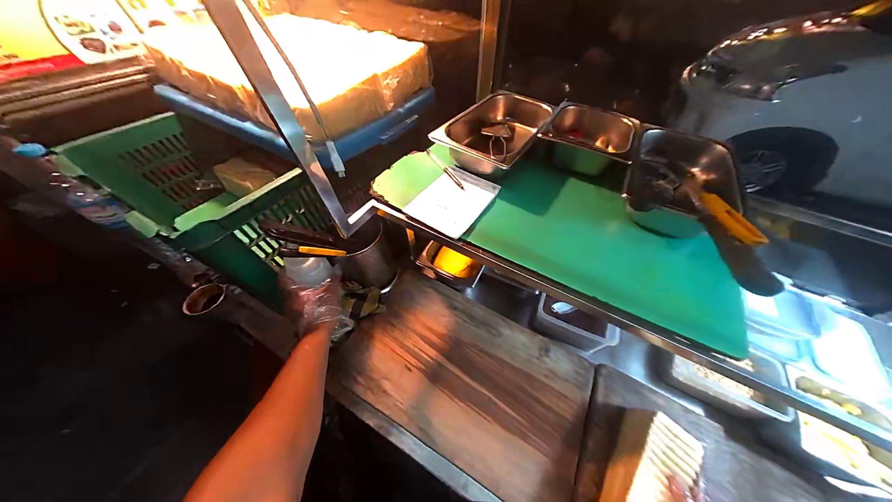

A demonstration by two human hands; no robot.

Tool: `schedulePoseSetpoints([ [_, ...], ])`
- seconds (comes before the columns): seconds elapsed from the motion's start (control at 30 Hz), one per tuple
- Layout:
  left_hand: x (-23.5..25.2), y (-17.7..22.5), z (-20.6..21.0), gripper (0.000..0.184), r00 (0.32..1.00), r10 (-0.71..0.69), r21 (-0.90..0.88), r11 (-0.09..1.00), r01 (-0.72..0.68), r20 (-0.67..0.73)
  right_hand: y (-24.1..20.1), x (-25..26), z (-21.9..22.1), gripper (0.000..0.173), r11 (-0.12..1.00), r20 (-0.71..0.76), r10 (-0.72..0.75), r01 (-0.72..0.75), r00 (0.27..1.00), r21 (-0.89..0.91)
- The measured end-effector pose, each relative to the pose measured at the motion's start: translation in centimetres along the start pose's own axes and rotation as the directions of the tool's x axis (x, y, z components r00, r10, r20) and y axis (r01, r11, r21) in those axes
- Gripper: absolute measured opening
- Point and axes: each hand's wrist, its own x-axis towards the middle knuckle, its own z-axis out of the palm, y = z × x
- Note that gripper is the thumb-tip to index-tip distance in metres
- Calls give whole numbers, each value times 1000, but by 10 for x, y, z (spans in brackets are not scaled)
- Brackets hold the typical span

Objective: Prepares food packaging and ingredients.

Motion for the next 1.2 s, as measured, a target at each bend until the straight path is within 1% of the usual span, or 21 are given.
schedulePoseSetpoints([
  [0.1,-8,-2,-11,97,995,6,-125,992,-19,-102,-1,-1,5,58,1000,-14,-7,7,1000,1],
  [0.13,-18,-2,-25,88,991,63,-17,998,-65,-121,1,-1,-1,61,999,10,-34,34,999,-3],
  [0.17,-33,0,-42,77,964,201,168,971,-173,-172,3,0,-8,66,997,56,-80,81,995,-9],
  [0.2,-46,2,-54,72,901,327,230,936,-267,-285,1,1,-13,69,990,96,-137,139,986,-12],
  [0.23,-78,46,-85,79,986,37,-15,999,-40,-164,-2,1,-16,70,983,104,-184,186,977,-5],
  [0.27,-104,53,-103,92,989,55,-226,970,-85,-134,-6,0,-19,71,975,103,-220,221,970,3],
  [0.37,-210,73,-119,110,919,391,-390,854,-345,42,-18,-1,-25,62,983,76,-180,176,981,49],
  [0.43,-297,106,-106,106,842,474,-430,836,-340,256,-21,7,-29,58,992,75,-95,88,993,90],
  [0.57,-419,138,-42,93,778,339,-350,922,-164,529,-24,19,-39,55,990,119,-16,-1,993,141],
  [0.63,-446,146,-25,94,776,308,-275,944,-180,551,-22,15,-47,56,986,167,-25,-3,986,165],
  [0.77,-477,150,-40,104,749,182,-130,983,-128,637,-20,4,-67,57,977,257,32,-84,966,195],
  [0.83,-518,140,-72,92,728,141,-96,990,-103,671,-25,3,-74,58,968,287,100,-160,953,192],
  [0.87,-544,141,-84,83,735,227,-117,973,-199,639,-29,6,-77,58,959,304,128,-196,944,203],
  [0.9,-567,145,-88,73,709,385,-139,914,-380,590,-33,9,-78,59,951,322,153,-227,934,207],
  [0.93,-582,153,-84,66,626,541,-119,802,-586,562,-35,12,-78,59,947,335,176,-252,926,200],
  [0.97,-589,162,-73,68,517,602,-57,683,-728,609,-36,13,-78,60,946,351,195,-271,916,181],
  [1.0,-589,172,-59,80,444,529,54,598,-799,723,-34,12,-77,60,948,370,207,-279,906,154],
  [1.03,-586,182,-44,94,422,351,166,572,-804,836,-32,11,-75,60,949,387,216,-286,896,132],
  [1.1,-571,191,-21,109,442,98,282,644,-711,891,-37,8,-71,60,954,409,219,-283,886,102],
  [1.17,-549,183,-19,95,405,64,143,877,-459,912,-42,2,-68,59,957,403,229,-280,886,72],
  [1.2,-539,172,-26,77,382,47,43,974,-223,923,-40,-6,-67,58,959,386,245,-280,890,37],
])
